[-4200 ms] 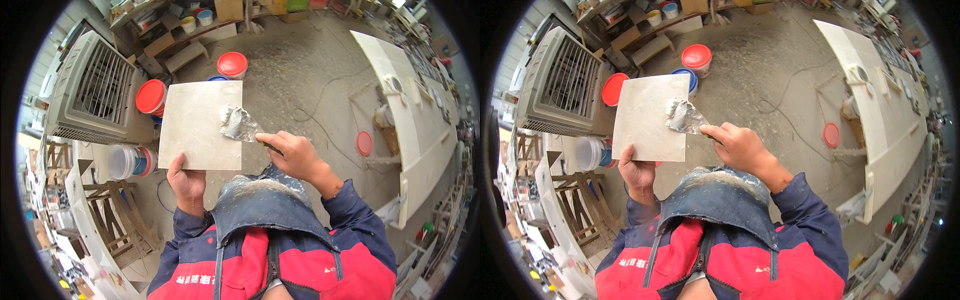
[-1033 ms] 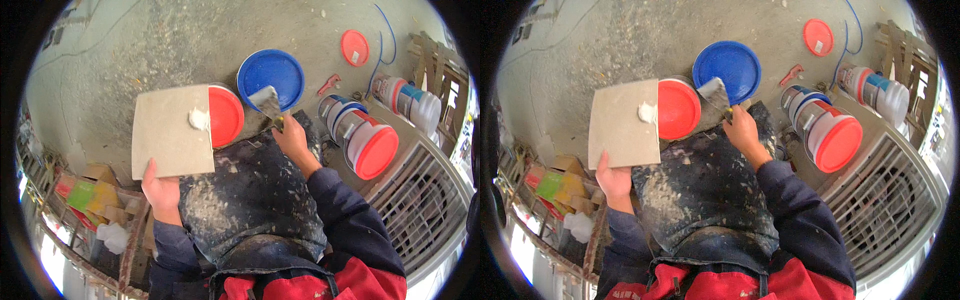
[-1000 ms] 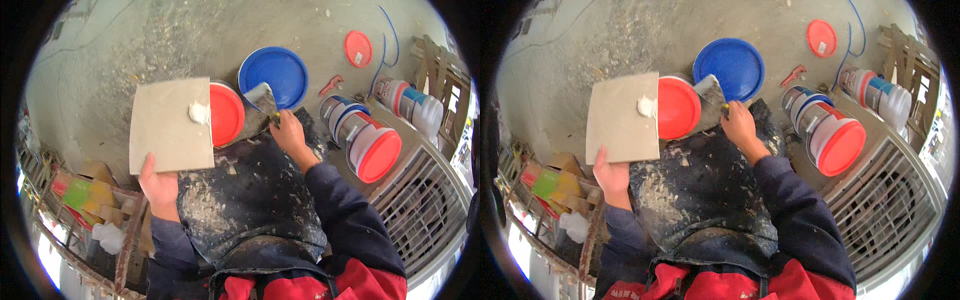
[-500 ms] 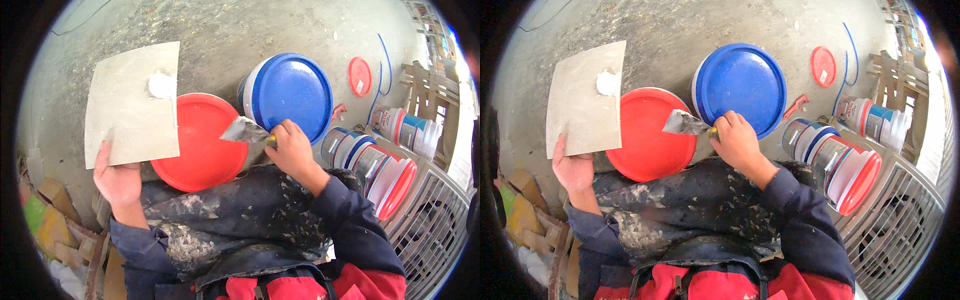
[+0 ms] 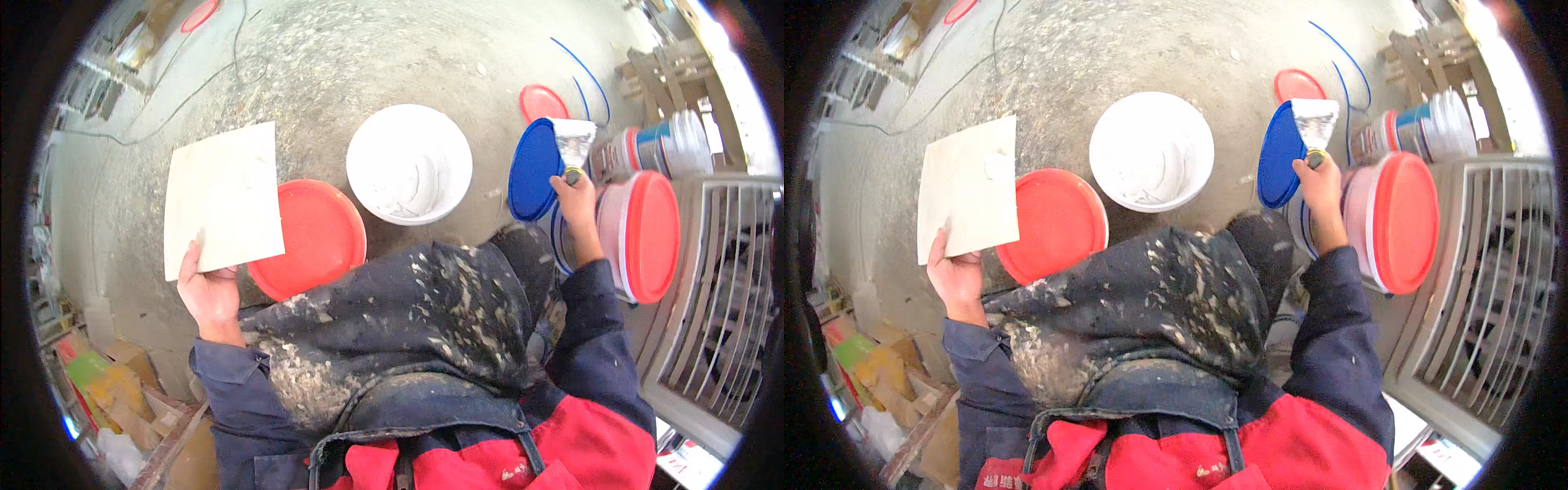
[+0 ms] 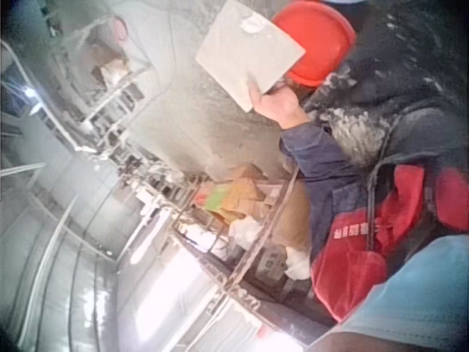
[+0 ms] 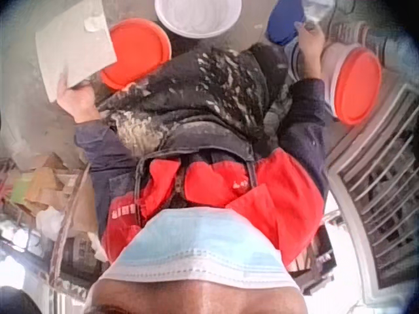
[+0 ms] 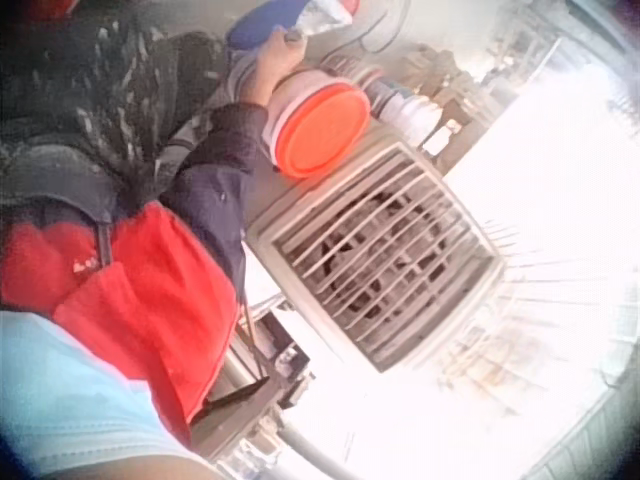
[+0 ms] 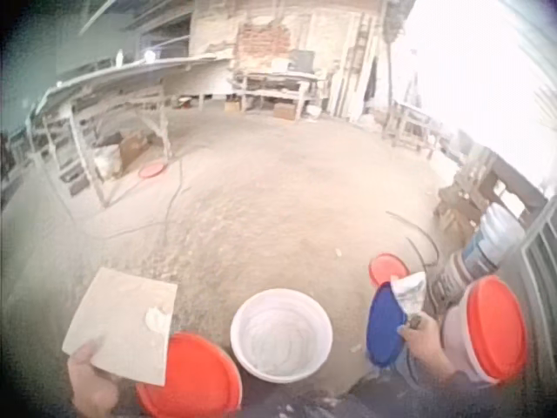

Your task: The person scoops white adhesive from a bucket using a trowel and spreads it onto a small tile. They then move to a larger panel and apply adhesive in linear strips along the grooves.

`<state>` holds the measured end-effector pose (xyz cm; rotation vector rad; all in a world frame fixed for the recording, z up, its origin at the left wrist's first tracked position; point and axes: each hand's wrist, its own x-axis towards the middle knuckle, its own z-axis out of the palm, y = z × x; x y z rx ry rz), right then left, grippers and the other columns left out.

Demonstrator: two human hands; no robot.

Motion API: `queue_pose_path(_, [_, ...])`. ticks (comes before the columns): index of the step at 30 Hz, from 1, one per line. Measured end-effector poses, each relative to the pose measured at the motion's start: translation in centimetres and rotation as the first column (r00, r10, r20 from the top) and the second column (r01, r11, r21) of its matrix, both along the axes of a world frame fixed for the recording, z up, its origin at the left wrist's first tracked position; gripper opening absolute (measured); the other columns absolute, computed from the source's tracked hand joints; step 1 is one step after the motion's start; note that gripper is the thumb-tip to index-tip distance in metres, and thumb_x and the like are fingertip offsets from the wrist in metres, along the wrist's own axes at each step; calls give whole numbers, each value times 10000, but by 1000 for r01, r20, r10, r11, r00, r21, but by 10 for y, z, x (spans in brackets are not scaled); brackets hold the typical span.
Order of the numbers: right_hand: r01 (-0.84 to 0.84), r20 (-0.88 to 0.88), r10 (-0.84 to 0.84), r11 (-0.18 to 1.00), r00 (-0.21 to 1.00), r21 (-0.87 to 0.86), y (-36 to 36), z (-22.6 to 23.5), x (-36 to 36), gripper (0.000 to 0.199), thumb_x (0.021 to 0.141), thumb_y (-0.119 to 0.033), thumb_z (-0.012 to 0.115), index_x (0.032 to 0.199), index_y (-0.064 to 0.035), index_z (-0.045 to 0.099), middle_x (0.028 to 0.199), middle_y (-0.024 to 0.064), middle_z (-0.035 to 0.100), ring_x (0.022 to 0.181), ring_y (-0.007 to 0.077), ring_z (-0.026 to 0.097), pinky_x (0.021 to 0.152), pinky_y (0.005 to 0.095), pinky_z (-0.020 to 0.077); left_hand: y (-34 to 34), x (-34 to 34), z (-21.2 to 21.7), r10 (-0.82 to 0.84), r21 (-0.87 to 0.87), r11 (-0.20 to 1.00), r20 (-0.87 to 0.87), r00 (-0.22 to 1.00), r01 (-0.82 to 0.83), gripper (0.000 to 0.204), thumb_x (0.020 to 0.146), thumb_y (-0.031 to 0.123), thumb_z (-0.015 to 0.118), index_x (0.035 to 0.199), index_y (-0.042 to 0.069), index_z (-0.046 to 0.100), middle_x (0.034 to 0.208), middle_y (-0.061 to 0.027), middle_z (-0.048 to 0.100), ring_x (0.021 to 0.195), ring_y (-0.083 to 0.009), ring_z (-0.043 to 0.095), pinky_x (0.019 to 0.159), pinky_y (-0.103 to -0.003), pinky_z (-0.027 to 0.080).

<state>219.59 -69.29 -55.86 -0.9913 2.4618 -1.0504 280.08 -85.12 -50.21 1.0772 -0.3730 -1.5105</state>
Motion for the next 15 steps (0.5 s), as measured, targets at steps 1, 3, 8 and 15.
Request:
queue_pose_path(1, [10,-95,-4,998,995,65,12,-21,-2,227,828,-187,767,874,-37,604,765,105,655,686,225,628,689,374,503,10,2,7,15,0,1000,34,999,-15,394,1030,192,519,1378,8,546,1337,-124,652,1186,-266,652,897,-415,556])
queue_pose_path(3, [12,-343,26,994,939,108,29,-67,-1,225,829,-176,728,909,-2,610,756,161,642,694,320,654,695,428,514,25,-3,23,22,26,999,7,1000,-22,390,1030,190,520,1379,18,546,1340,-113,655,1175,-272,660,895,-412,556])
queue_pose_path(8, [58,-274,-9,984,962,170,44,-105,34,266,849,-183,695,1031,-6,617,1031,241,647,1021,449,620,866,514,501,72,10,60,-19,-33,999,15,1000,20,453,1032,182,510,1445,-1,475,1404,-151,607,1238,-300,632,1012,-469,543])
queue_pose_path(15, [65,-363,18,974,932,216,50,-97,44,274,853,-172,727,1037,-7,609,1062,233,646,1031,450,630,874,512,516,87,19,85,-40,-48,998,-23,999,38,471,1026,171,515,1454,-17,466,1421,-170,592,1273,-312,611,1043,-475,536])
